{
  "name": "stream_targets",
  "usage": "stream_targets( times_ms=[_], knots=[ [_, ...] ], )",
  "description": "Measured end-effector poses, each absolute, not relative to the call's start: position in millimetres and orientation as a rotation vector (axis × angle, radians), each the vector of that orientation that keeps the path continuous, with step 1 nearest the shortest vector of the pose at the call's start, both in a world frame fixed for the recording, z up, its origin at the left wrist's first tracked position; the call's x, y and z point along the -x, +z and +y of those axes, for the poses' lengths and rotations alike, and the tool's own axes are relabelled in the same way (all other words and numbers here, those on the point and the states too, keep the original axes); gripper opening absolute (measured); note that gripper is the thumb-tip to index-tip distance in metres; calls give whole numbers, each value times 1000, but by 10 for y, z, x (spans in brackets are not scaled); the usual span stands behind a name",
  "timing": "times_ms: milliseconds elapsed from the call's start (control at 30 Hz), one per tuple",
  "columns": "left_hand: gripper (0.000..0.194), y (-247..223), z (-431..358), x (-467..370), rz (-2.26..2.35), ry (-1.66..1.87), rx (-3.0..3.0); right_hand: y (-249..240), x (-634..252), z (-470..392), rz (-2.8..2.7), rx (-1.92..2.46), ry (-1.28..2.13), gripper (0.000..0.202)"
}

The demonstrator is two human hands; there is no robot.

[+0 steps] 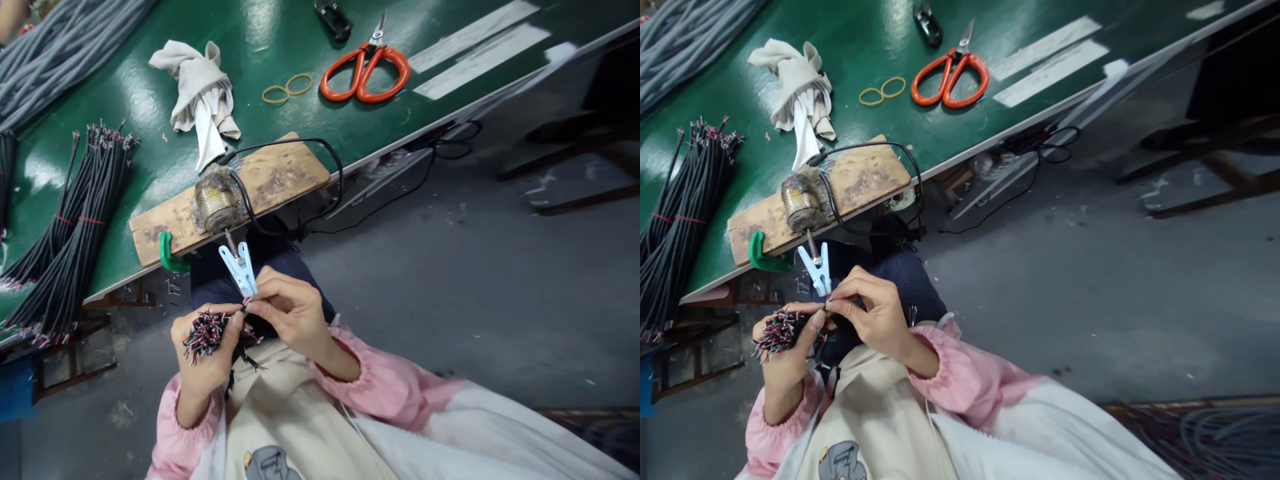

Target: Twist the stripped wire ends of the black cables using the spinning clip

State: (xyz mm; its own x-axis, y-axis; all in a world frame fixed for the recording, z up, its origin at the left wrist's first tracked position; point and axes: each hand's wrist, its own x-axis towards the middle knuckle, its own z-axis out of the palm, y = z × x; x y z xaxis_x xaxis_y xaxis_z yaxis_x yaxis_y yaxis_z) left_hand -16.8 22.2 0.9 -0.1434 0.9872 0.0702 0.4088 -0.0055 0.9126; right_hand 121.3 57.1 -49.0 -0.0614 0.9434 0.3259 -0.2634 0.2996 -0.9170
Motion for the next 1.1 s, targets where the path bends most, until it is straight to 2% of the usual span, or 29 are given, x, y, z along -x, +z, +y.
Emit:
stream_targets(
  times_ms=[67, 133, 200, 300, 400, 533, 667, 1100],
  knots=[
    [11, 45, 240, 188, 1590, 1072, -1500, -458, -1239, 595, -1353, 717, 893, 20],
    [11, 86, 265, 209, 1514, 1011, -1533, -433, -1282, 626, -1462, 629, 815, 21],
    [11, 117, 292, 222, 1395, 970, -1561, -427, -1331, 651, -1482, 500, 1005, 26],
    [9, 120, 319, 219, 1279, 994, -1571, -455, -1381, 673, -1307, 352, 1592, 37],
    [12, 99, 306, 202, 1313, 1056, -1567, -499, -1372, 728, -1063, 429, 1948, 41],
    [14, 104, 250, 189, 1394, 1121, -1581, -506, -1237, 916, -843, 562, 1908, 48],
    [18, 129, 239, 193, 1440, 1235, -1568, -444, -1056, 1064, -751, 342, 2098, 57],
    [17, 70, 338, 160, 1506, 1192, -1462, -405, -1008, 1037, -431, 298, 2277, 53]
  ],
)
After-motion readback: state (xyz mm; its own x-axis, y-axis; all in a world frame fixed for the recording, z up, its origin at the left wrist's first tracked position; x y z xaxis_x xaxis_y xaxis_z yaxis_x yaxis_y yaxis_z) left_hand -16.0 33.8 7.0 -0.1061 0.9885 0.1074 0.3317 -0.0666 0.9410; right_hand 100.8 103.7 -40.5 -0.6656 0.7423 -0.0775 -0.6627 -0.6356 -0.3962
